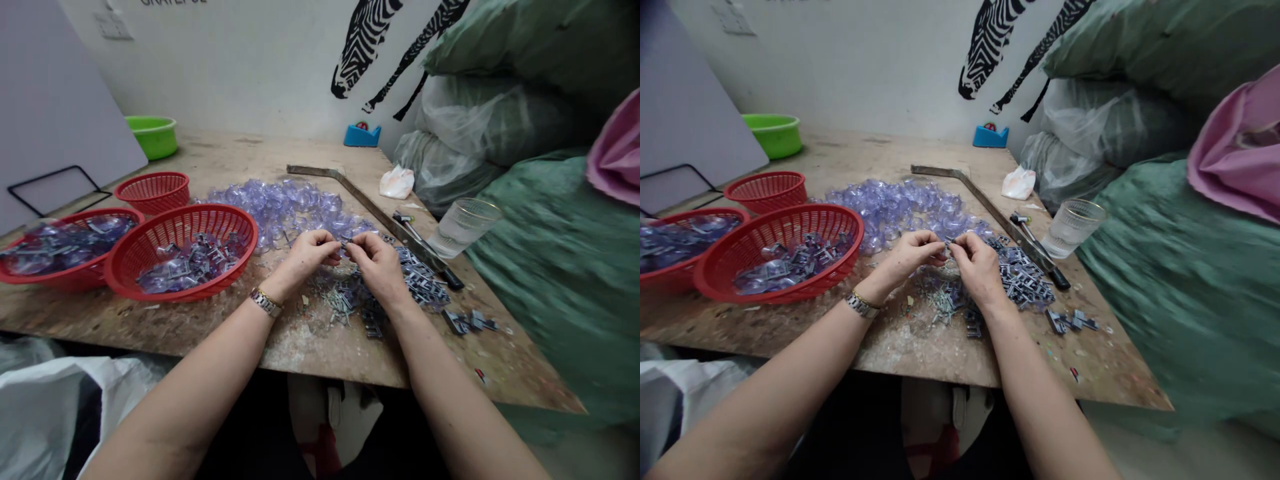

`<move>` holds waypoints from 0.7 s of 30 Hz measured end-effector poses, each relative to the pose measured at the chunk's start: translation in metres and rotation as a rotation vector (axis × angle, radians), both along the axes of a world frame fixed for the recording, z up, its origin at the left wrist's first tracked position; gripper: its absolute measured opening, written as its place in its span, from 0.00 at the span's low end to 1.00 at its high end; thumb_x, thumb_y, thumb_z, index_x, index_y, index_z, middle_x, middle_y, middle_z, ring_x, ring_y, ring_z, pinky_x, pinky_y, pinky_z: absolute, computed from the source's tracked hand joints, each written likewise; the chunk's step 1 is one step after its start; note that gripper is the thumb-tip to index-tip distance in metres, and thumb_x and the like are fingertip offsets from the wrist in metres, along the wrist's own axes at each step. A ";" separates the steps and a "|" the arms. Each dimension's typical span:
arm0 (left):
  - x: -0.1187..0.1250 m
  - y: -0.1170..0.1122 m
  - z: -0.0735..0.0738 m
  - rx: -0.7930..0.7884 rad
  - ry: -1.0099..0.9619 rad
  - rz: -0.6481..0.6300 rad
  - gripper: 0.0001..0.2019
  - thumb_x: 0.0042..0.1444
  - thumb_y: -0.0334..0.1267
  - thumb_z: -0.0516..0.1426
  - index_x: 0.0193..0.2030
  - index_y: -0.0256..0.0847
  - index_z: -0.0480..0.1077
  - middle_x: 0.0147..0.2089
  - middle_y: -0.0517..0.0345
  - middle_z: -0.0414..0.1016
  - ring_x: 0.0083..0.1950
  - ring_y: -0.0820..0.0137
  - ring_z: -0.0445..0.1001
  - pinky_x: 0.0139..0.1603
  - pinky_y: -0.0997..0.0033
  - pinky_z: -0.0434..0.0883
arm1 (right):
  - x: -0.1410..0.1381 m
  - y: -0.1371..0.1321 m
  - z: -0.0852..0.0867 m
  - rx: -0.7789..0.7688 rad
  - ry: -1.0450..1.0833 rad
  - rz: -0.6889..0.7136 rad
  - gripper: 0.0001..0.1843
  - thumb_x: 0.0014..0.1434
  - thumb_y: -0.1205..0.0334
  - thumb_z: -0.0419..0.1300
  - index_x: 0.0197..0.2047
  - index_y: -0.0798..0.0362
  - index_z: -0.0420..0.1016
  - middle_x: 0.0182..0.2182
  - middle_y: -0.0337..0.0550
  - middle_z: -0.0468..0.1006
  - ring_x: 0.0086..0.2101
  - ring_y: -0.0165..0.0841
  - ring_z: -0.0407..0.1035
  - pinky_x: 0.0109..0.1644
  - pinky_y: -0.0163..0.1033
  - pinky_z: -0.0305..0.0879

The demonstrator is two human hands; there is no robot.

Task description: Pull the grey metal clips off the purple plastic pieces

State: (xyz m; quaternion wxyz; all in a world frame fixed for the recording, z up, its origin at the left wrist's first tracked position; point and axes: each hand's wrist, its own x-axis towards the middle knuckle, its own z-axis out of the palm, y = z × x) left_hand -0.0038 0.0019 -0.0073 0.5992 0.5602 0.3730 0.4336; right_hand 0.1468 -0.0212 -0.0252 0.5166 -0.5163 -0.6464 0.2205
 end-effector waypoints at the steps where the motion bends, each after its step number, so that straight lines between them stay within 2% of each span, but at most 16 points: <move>1: 0.001 0.000 0.000 0.027 0.021 0.014 0.09 0.55 0.27 0.58 0.24 0.33 0.66 0.23 0.63 0.67 0.27 0.79 0.71 0.32 0.79 0.73 | -0.001 -0.001 0.001 0.011 -0.021 -0.014 0.09 0.56 0.56 0.57 0.28 0.52 0.68 0.24 0.35 0.70 0.27 0.30 0.63 0.33 0.36 0.58; 6: 0.004 0.000 -0.003 0.118 0.081 0.064 0.09 0.55 0.27 0.57 0.24 0.35 0.65 0.22 0.63 0.67 0.24 0.79 0.70 0.28 0.79 0.72 | -0.004 -0.004 0.006 0.050 -0.101 -0.079 0.08 0.54 0.59 0.57 0.26 0.51 0.66 0.22 0.35 0.69 0.26 0.30 0.62 0.34 0.36 0.57; 12: 0.005 0.002 -0.008 0.180 0.085 0.044 0.09 0.55 0.27 0.56 0.25 0.36 0.64 0.23 0.63 0.68 0.24 0.77 0.71 0.28 0.78 0.71 | -0.004 -0.005 0.007 0.081 -0.124 -0.123 0.07 0.53 0.62 0.56 0.25 0.50 0.65 0.22 0.37 0.70 0.26 0.31 0.63 0.34 0.37 0.58; 18: 0.002 0.001 -0.006 0.348 0.165 0.042 0.11 0.55 0.27 0.56 0.22 0.36 0.64 0.24 0.63 0.67 0.24 0.79 0.70 0.28 0.79 0.68 | -0.005 -0.008 0.006 0.177 -0.258 -0.168 0.07 0.55 0.63 0.55 0.26 0.49 0.66 0.26 0.42 0.74 0.31 0.36 0.67 0.38 0.40 0.60; 21: 0.001 -0.001 -0.005 0.384 0.148 0.032 0.11 0.55 0.29 0.56 0.23 0.37 0.64 0.25 0.63 0.66 0.25 0.79 0.70 0.28 0.79 0.69 | -0.006 -0.009 0.006 0.182 -0.234 -0.178 0.07 0.56 0.62 0.55 0.25 0.48 0.65 0.26 0.42 0.74 0.31 0.36 0.67 0.38 0.40 0.60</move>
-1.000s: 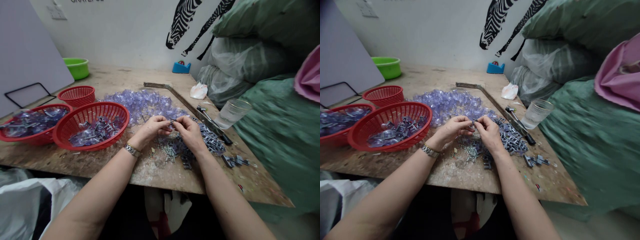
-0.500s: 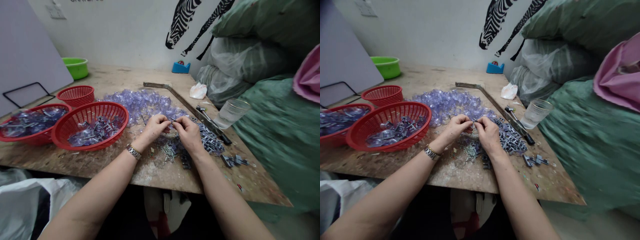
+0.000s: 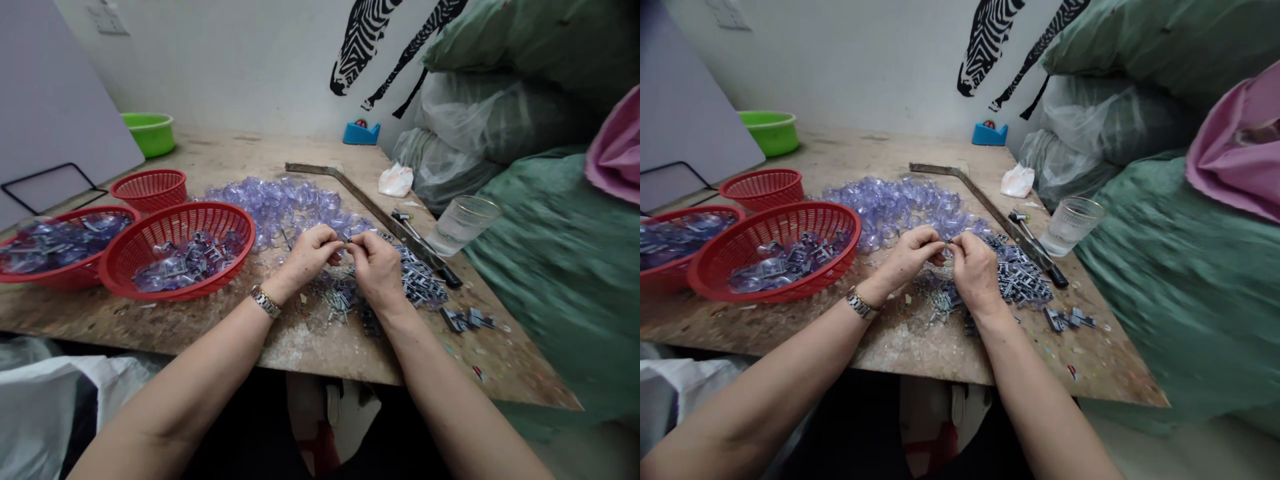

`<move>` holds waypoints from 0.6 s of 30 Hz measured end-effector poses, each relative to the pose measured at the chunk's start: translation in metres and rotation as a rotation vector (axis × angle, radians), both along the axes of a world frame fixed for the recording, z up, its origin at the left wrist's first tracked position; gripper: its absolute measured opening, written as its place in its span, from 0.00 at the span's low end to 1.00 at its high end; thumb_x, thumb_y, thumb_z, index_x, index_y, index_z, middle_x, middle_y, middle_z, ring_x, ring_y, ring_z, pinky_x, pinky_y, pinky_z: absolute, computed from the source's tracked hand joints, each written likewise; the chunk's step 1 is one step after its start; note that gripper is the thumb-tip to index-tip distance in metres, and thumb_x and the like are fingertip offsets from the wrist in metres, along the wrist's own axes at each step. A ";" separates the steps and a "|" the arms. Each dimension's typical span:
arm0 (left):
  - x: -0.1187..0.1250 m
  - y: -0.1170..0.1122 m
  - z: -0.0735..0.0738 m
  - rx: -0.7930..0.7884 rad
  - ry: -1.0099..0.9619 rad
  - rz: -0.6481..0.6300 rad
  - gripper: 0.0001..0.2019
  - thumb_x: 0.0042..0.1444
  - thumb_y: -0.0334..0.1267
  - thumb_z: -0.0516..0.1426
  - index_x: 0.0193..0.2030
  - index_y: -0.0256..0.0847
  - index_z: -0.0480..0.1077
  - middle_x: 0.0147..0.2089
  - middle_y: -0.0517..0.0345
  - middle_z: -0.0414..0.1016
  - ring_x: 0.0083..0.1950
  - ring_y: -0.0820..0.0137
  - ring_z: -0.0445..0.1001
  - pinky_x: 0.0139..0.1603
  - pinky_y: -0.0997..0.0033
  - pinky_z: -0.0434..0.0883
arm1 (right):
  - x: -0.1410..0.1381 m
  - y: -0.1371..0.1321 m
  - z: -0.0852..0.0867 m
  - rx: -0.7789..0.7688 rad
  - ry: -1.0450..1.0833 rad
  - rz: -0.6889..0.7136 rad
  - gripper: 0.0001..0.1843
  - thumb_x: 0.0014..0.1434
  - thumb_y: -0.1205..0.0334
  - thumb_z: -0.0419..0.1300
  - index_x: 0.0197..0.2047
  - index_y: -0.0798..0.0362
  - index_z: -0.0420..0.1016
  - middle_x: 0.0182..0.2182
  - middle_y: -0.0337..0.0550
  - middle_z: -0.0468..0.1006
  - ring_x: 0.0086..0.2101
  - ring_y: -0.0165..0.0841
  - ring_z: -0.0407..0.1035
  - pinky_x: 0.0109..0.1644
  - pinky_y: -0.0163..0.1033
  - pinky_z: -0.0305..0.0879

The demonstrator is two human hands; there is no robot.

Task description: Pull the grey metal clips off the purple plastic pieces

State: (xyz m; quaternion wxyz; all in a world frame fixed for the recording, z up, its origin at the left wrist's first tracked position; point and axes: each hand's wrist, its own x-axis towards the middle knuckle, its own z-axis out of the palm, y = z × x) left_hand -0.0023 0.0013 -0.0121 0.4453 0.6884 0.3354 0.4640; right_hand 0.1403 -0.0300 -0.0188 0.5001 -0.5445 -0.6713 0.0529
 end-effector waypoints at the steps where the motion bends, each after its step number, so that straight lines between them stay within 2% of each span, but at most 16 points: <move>1: 0.000 0.000 0.001 0.005 -0.009 -0.010 0.11 0.56 0.29 0.56 0.23 0.37 0.64 0.25 0.62 0.66 0.25 0.79 0.70 0.28 0.79 0.69 | 0.000 0.000 0.000 -0.013 0.034 0.012 0.07 0.55 0.62 0.56 0.25 0.48 0.65 0.25 0.41 0.74 0.30 0.36 0.66 0.38 0.40 0.60; 5: -0.001 -0.001 0.003 0.014 -0.031 -0.040 0.11 0.56 0.29 0.56 0.22 0.36 0.64 0.27 0.62 0.66 0.26 0.79 0.69 0.28 0.79 0.69 | 0.000 0.002 0.000 -0.087 0.193 0.075 0.06 0.55 0.60 0.56 0.27 0.49 0.66 0.24 0.37 0.71 0.28 0.33 0.66 0.36 0.38 0.61; 9: 0.001 -0.002 0.002 -0.002 -0.026 0.013 0.11 0.56 0.31 0.56 0.23 0.37 0.64 0.28 0.61 0.66 0.28 0.77 0.70 0.29 0.78 0.70 | 0.002 0.006 -0.004 -0.136 0.283 0.112 0.07 0.55 0.58 0.58 0.27 0.50 0.66 0.24 0.36 0.70 0.29 0.31 0.65 0.36 0.37 0.61; 12: 0.003 -0.001 -0.001 -0.024 -0.039 0.052 0.10 0.56 0.31 0.56 0.24 0.37 0.63 0.29 0.61 0.65 0.29 0.77 0.70 0.30 0.77 0.70 | 0.002 0.010 -0.008 -0.158 0.342 0.150 0.07 0.54 0.56 0.59 0.33 0.51 0.70 0.29 0.38 0.74 0.32 0.32 0.68 0.38 0.38 0.64; 15: 0.003 0.000 -0.002 -0.024 -0.040 0.060 0.09 0.56 0.30 0.55 0.25 0.36 0.64 0.30 0.61 0.64 0.29 0.77 0.69 0.29 0.79 0.70 | 0.001 0.012 -0.011 -0.179 0.370 0.190 0.14 0.54 0.53 0.61 0.41 0.51 0.72 0.36 0.42 0.78 0.36 0.34 0.71 0.42 0.41 0.67; 18: 0.002 0.000 -0.003 -0.031 -0.048 0.047 0.08 0.55 0.30 0.55 0.25 0.36 0.65 0.32 0.61 0.63 0.29 0.79 0.69 0.28 0.81 0.71 | 0.001 0.011 -0.010 -0.162 0.304 0.189 0.15 0.53 0.53 0.61 0.42 0.51 0.74 0.37 0.43 0.79 0.38 0.36 0.72 0.45 0.43 0.67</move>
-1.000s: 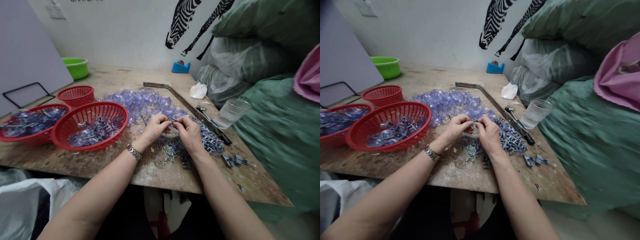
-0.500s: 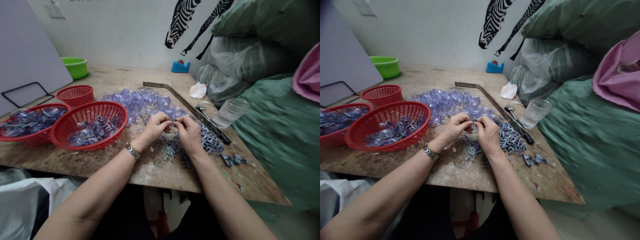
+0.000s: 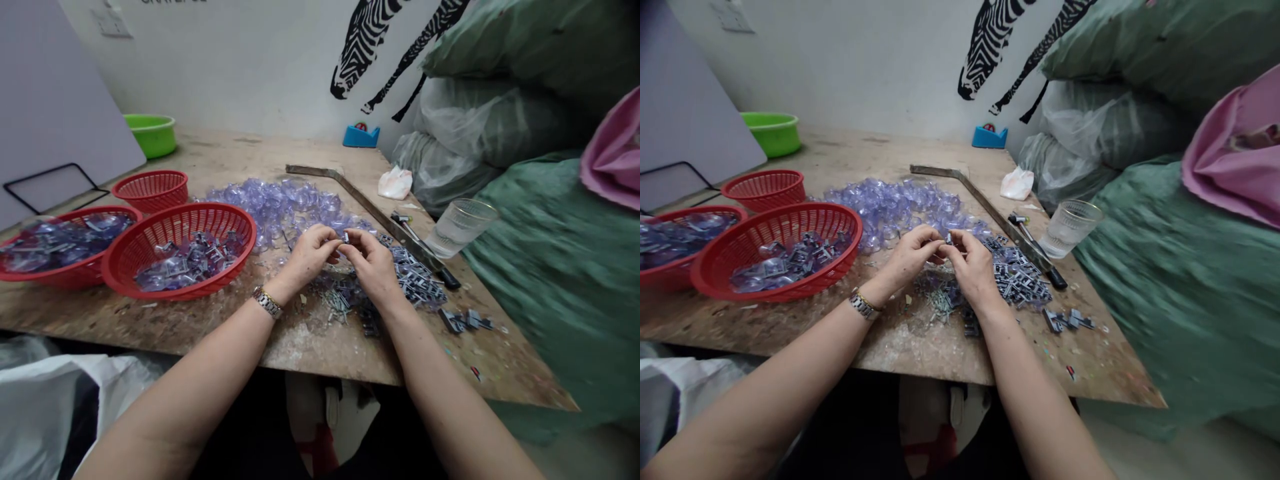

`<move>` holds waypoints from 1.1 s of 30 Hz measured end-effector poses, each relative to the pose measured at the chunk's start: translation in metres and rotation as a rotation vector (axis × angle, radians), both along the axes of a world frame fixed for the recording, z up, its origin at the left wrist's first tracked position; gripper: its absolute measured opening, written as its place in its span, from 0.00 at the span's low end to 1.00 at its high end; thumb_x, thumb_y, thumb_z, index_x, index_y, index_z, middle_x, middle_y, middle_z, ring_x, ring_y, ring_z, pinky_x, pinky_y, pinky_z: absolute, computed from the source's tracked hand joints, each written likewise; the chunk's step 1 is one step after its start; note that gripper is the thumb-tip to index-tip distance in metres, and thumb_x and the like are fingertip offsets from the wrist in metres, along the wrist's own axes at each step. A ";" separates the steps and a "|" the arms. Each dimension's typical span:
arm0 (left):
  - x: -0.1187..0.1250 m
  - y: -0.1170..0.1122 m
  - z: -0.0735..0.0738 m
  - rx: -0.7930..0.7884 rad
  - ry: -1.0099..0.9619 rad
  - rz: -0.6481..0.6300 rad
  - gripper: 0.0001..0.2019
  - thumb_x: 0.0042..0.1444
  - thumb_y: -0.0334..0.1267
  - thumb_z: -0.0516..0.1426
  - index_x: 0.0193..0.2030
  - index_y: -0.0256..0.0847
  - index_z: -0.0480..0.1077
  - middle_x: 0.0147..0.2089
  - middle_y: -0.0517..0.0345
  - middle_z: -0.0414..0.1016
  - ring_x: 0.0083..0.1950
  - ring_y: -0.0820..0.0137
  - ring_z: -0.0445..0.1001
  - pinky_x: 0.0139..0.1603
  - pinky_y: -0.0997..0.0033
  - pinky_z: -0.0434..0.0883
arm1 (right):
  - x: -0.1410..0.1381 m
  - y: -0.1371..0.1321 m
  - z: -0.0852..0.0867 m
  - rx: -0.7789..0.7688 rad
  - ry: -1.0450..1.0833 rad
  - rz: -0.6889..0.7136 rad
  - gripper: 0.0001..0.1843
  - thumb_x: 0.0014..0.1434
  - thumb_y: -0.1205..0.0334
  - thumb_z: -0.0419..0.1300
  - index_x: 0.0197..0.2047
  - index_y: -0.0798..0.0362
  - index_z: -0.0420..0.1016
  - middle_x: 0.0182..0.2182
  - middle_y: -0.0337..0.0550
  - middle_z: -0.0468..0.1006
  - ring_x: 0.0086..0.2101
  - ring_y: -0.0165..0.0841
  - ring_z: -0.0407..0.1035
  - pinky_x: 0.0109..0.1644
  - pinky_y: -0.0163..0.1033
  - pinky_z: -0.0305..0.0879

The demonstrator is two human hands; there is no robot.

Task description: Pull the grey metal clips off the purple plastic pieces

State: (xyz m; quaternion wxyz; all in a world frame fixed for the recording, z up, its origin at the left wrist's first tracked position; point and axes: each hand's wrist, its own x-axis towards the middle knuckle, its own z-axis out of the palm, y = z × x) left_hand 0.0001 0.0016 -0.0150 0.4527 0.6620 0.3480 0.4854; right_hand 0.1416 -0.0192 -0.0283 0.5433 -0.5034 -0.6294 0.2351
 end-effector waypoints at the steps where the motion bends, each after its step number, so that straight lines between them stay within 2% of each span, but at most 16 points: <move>1: 0.000 0.000 0.000 -0.013 -0.011 -0.007 0.08 0.55 0.30 0.56 0.25 0.36 0.65 0.33 0.61 0.63 0.30 0.79 0.68 0.28 0.81 0.71 | 0.000 -0.001 0.001 0.008 -0.031 -0.007 0.15 0.53 0.53 0.62 0.42 0.51 0.75 0.37 0.44 0.79 0.38 0.36 0.72 0.45 0.43 0.67; 6: 0.001 0.000 -0.001 -0.110 -0.062 0.001 0.06 0.54 0.31 0.57 0.27 0.35 0.67 0.36 0.60 0.63 0.29 0.80 0.70 0.28 0.80 0.74 | 0.002 -0.001 0.003 -0.002 -0.075 -0.002 0.12 0.52 0.54 0.62 0.38 0.51 0.76 0.34 0.43 0.79 0.35 0.36 0.72 0.42 0.42 0.67; 11: 0.002 0.002 -0.001 -0.199 -0.050 -0.051 0.06 0.55 0.32 0.57 0.28 0.36 0.66 0.27 0.63 0.65 0.25 0.79 0.70 0.26 0.81 0.71 | 0.003 -0.001 0.003 0.007 -0.065 -0.008 0.11 0.52 0.55 0.62 0.38 0.51 0.76 0.35 0.43 0.80 0.36 0.37 0.73 0.44 0.42 0.67; 18: 0.002 -0.002 0.003 -0.185 -0.058 -0.082 0.08 0.57 0.31 0.54 0.27 0.36 0.64 0.24 0.65 0.64 0.24 0.80 0.70 0.27 0.81 0.71 | 0.001 -0.006 0.008 0.029 -0.087 -0.024 0.09 0.53 0.55 0.61 0.35 0.51 0.75 0.31 0.41 0.78 0.32 0.34 0.70 0.40 0.40 0.64; 29: 0.000 0.001 0.003 -0.191 -0.041 -0.154 0.10 0.58 0.30 0.55 0.26 0.37 0.61 0.22 0.64 0.66 0.23 0.78 0.70 0.26 0.79 0.70 | 0.003 -0.003 0.008 -0.098 0.117 0.080 0.09 0.50 0.54 0.60 0.30 0.51 0.70 0.25 0.34 0.70 0.28 0.29 0.63 0.35 0.36 0.62; 33: 0.000 0.000 0.002 -0.209 -0.074 -0.175 0.10 0.59 0.31 0.55 0.27 0.37 0.61 0.22 0.65 0.65 0.24 0.79 0.70 0.27 0.80 0.71 | 0.001 -0.005 0.008 -0.062 0.114 0.047 0.09 0.50 0.55 0.61 0.29 0.51 0.70 0.24 0.34 0.69 0.28 0.29 0.63 0.36 0.37 0.62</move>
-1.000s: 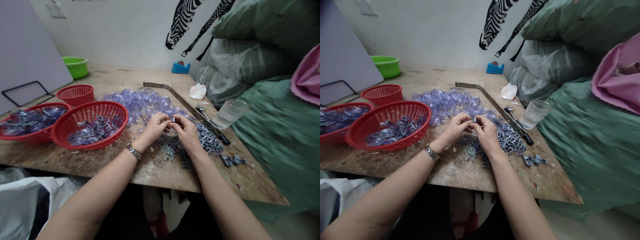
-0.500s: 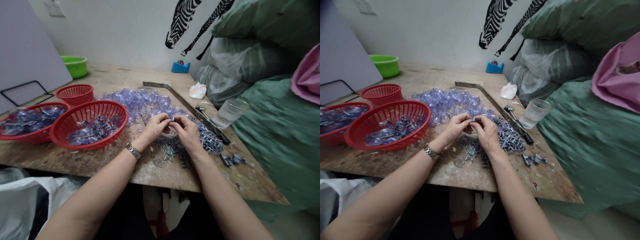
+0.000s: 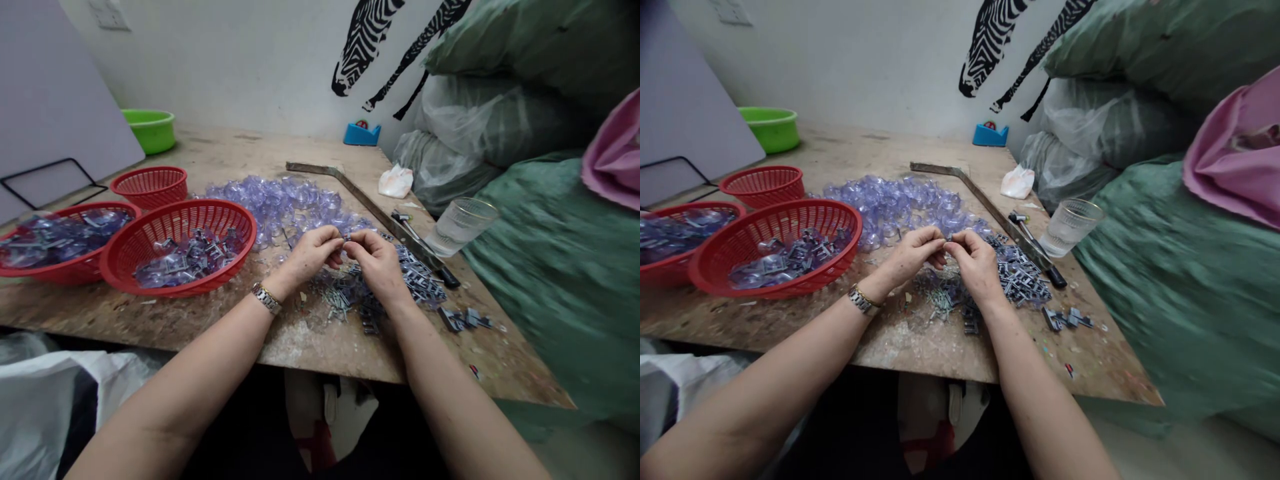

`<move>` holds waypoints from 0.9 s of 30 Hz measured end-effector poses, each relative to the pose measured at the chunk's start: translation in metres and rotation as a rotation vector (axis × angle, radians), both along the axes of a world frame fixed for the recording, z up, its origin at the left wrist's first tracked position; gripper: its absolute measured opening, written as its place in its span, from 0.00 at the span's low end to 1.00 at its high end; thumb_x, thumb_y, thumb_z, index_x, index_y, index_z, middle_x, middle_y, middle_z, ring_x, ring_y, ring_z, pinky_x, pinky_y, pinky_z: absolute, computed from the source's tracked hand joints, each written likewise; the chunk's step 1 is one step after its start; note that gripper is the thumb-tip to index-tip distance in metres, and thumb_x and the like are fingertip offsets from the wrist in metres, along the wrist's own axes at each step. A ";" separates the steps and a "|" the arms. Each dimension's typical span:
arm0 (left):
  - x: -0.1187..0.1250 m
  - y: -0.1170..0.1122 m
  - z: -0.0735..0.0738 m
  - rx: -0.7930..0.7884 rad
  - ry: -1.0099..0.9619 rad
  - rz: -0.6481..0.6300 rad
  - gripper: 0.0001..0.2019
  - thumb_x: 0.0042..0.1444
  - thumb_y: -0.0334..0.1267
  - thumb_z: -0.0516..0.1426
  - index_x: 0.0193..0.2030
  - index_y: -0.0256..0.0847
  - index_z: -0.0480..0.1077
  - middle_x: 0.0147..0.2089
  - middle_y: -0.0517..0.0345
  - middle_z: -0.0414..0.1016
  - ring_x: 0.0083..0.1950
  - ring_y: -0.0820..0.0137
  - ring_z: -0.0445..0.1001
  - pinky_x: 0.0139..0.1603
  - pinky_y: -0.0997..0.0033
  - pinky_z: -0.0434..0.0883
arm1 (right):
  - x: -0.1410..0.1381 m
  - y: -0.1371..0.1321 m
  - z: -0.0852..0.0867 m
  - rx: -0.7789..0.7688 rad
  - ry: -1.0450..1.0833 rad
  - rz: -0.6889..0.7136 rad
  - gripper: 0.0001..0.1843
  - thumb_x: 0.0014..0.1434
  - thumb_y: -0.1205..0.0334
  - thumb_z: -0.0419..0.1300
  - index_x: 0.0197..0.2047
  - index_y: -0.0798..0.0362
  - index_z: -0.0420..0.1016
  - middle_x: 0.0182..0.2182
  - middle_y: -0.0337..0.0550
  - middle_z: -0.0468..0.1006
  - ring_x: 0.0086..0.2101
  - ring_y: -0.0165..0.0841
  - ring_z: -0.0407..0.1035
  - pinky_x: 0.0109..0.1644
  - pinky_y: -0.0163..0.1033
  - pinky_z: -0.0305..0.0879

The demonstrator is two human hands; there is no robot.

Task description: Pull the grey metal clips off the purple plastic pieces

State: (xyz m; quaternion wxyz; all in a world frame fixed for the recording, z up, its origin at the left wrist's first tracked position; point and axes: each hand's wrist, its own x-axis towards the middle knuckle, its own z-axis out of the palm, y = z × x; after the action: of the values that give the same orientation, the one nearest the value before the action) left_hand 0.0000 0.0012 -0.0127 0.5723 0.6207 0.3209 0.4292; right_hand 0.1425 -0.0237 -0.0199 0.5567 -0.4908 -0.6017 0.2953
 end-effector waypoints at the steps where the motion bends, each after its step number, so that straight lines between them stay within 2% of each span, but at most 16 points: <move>1: 0.000 0.000 0.000 -0.005 -0.012 -0.005 0.10 0.59 0.31 0.55 0.27 0.37 0.61 0.22 0.65 0.65 0.24 0.79 0.70 0.27 0.81 0.71 | -0.001 0.000 0.000 0.012 -0.009 -0.014 0.09 0.50 0.55 0.61 0.29 0.51 0.70 0.24 0.34 0.70 0.28 0.29 0.63 0.37 0.37 0.62; 9: 0.001 -0.003 0.000 -0.027 -0.027 -0.043 0.11 0.59 0.37 0.57 0.27 0.37 0.61 0.23 0.63 0.68 0.24 0.79 0.71 0.28 0.80 0.71 | -0.001 -0.001 0.000 0.048 -0.028 -0.061 0.08 0.51 0.57 0.60 0.26 0.51 0.70 0.22 0.34 0.69 0.27 0.29 0.62 0.35 0.37 0.61; 15: 0.003 -0.003 0.000 0.009 -0.070 -0.035 0.09 0.59 0.36 0.56 0.29 0.37 0.62 0.24 0.64 0.68 0.25 0.79 0.71 0.29 0.80 0.72 | -0.001 0.002 -0.004 0.125 -0.037 -0.102 0.09 0.52 0.55 0.61 0.33 0.51 0.72 0.28 0.37 0.75 0.30 0.32 0.68 0.37 0.38 0.65; 20: 0.006 -0.001 -0.005 0.029 -0.067 0.014 0.08 0.58 0.35 0.55 0.30 0.37 0.62 0.25 0.65 0.67 0.25 0.79 0.72 0.29 0.80 0.73 | 0.004 0.001 -0.005 0.273 -0.219 -0.190 0.12 0.52 0.56 0.64 0.39 0.50 0.70 0.31 0.38 0.76 0.31 0.33 0.70 0.39 0.39 0.67; 24: 0.003 0.002 -0.005 0.009 -0.058 0.023 0.06 0.58 0.33 0.54 0.30 0.37 0.62 0.26 0.66 0.65 0.25 0.80 0.72 0.29 0.80 0.73 | 0.006 0.000 -0.004 0.340 -0.394 -0.201 0.09 0.55 0.57 0.63 0.38 0.50 0.69 0.31 0.40 0.75 0.32 0.35 0.70 0.41 0.41 0.67; 27: 0.001 0.000 -0.002 -0.017 -0.038 0.016 0.05 0.58 0.33 0.53 0.32 0.37 0.62 0.26 0.66 0.66 0.25 0.80 0.72 0.28 0.80 0.73 | 0.005 -0.001 -0.003 0.355 -0.439 -0.217 0.07 0.56 0.58 0.61 0.37 0.50 0.69 0.31 0.40 0.76 0.32 0.35 0.70 0.42 0.42 0.67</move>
State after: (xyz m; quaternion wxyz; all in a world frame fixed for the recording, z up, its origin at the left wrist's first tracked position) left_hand 0.0014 0.0011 -0.0148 0.5802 0.6048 0.3186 0.4428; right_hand 0.1471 -0.0245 -0.0232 0.5186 -0.4994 -0.6939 0.0112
